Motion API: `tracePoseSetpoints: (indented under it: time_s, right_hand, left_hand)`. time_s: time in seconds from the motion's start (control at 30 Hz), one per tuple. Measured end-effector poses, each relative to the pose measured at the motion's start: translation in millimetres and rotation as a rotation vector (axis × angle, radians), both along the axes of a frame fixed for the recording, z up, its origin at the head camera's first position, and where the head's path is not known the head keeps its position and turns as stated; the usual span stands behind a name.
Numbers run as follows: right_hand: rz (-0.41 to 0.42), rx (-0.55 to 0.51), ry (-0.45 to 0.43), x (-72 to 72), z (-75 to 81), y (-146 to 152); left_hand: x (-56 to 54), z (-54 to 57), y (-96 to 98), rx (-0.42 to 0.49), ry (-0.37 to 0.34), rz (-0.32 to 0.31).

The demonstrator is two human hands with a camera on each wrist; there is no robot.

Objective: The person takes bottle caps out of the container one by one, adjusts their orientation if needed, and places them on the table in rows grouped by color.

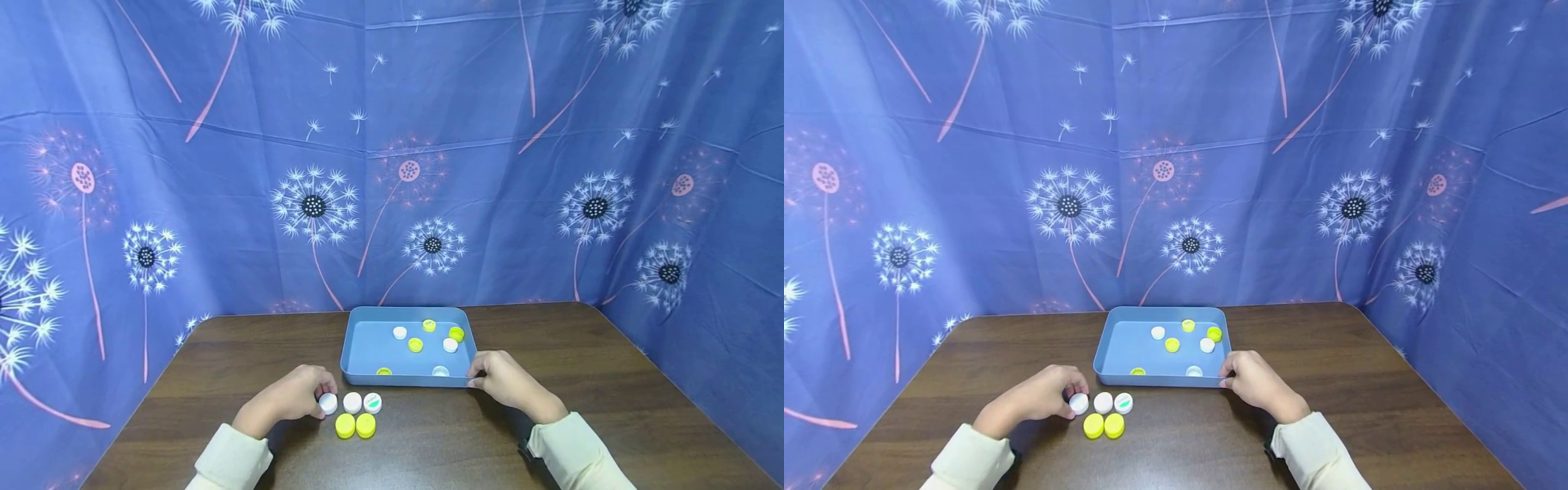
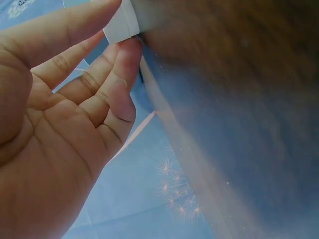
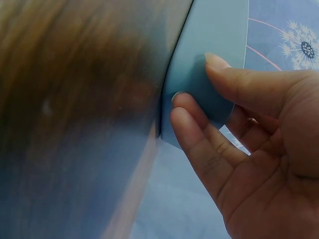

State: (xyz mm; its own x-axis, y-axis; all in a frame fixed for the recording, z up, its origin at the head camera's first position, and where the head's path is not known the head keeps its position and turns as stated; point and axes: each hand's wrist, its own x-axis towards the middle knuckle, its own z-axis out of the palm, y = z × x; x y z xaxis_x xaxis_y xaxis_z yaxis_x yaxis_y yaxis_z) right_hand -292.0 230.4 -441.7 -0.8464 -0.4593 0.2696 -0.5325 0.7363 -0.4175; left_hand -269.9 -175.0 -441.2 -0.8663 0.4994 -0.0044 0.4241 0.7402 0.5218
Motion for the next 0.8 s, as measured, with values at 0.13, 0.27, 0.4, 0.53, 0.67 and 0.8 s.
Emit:
tracePoseSetpoints:
  time_s: [0.13,0.27,0.4,0.53,0.67,0.8]
  right_hand:
    - [-0.005,-0.001,-0.002,0.0,0.9,0]
    - [-0.008,-0.007,-0.015,-0.1,0.0,0]
    - [-0.005,-0.008,-0.014,-0.4,-1.0,0]
    - [-0.001,-0.005,-0.006,0.4,-0.5,-1]
    - [-0.007,-0.002,-0.007,1.2,0.2,-1]
    - [-0.012,0.002,-0.001,1.0,-0.2,-2]
  left_hand:
    - [-0.2,0.1,0.1,0.007,0.005,0.002]
    - [-0.1,0.2,-0.7,0.009,0.012,-0.007]
    - [-1.0,-0.9,-3.5,0.019,0.025,-0.023]
    - [-0.2,0.6,-5.3,0.034,0.020,-0.024]
    - [1.0,4.4,-7.1,0.040,0.006,-0.022]
    - [0.3,10.2,-12.4,0.036,-0.001,-0.004]
